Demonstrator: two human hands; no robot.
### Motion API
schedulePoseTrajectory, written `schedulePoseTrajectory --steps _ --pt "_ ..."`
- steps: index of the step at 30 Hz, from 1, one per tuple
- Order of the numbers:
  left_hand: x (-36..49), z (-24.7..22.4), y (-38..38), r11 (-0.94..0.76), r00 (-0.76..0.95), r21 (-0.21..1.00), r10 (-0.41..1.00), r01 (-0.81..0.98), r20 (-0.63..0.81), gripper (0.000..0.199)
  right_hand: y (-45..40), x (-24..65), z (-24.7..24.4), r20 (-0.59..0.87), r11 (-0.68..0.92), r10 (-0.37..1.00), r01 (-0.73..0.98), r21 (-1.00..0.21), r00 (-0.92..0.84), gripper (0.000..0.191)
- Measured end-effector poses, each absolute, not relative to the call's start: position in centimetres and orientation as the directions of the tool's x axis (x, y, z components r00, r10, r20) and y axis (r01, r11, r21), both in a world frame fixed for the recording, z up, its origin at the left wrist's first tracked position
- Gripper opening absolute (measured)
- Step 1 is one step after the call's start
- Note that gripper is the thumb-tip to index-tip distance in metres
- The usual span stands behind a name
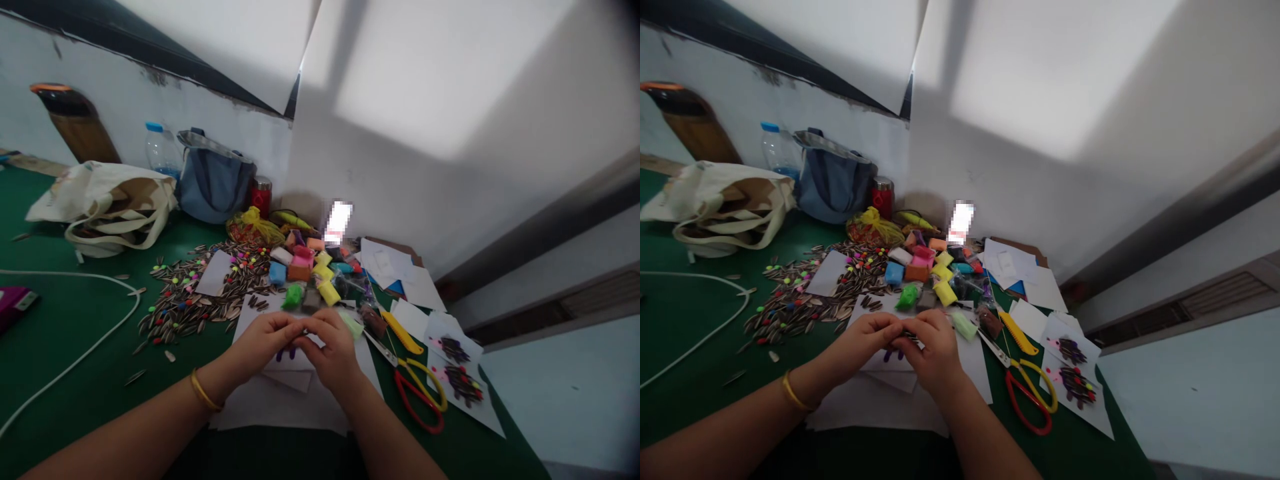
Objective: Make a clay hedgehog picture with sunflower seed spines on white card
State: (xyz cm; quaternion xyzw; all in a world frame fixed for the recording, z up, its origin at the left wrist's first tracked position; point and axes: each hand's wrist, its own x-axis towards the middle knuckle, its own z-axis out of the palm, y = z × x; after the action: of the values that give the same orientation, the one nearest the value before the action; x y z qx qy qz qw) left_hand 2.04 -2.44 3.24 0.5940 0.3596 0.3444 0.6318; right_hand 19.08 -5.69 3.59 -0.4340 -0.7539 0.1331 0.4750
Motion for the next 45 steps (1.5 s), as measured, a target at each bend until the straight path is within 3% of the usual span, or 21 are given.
schedulePoseTrajectory --steps 6,11,16,20,29,34,39,45 --pt "1.9 3.0 -2.6 0.158 0.552 0.986 0.827 -0.055 -0.102 0.036 -5.9 19.2 3.8 0.644 0.609 0.752 0.522 -0.597 -0.141 0.016" --pt "1.9 2.8 -2.6 0.179 0.545 0.977 0.833 -0.112 -0.090 0.038 -5.9 19.7 4.2 0.560 0.583 0.805 0.432 -0.688 -0.195 0.025" --pt "2.2 2.7 -2.7 0.198 0.514 0.977 0.848 -0.081 -0.130 0.037 -5.7 19.5 3.9 0.540 0.557 0.826 0.383 -0.737 -0.161 0.015" --pt "2.3 3.0 -2.7 0.192 0.497 0.978 0.859 -0.084 -0.126 0.038 -5.8 19.3 3.7 0.565 0.543 0.819 0.454 -0.707 -0.099 0.014" --pt "2.1 2.8 -2.6 0.232 0.524 0.963 0.842 -0.138 -0.128 0.034 -5.9 19.5 3.4 0.580 0.567 0.803 0.476 -0.672 -0.137 0.023" --pt "2.8 3.3 -3.3 0.420 0.581 0.857 0.792 -0.299 -0.186 0.046 -5.9 19.4 3.1 0.658 0.570 0.749 0.586 -0.576 -0.081 0.018" --pt "2.4 4.8 -3.6 0.600 0.677 0.623 0.721 -0.502 -0.149 0.077 -6.6 17.8 3.9 0.661 0.705 0.652 0.618 -0.348 -0.372 0.035" --pt "1.4 4.8 -2.7 0.502 0.540 0.634 0.827 -0.588 -0.155 0.081 -7.6 15.9 4.6 0.527 0.838 0.537 0.485 -0.248 -0.659 0.066"
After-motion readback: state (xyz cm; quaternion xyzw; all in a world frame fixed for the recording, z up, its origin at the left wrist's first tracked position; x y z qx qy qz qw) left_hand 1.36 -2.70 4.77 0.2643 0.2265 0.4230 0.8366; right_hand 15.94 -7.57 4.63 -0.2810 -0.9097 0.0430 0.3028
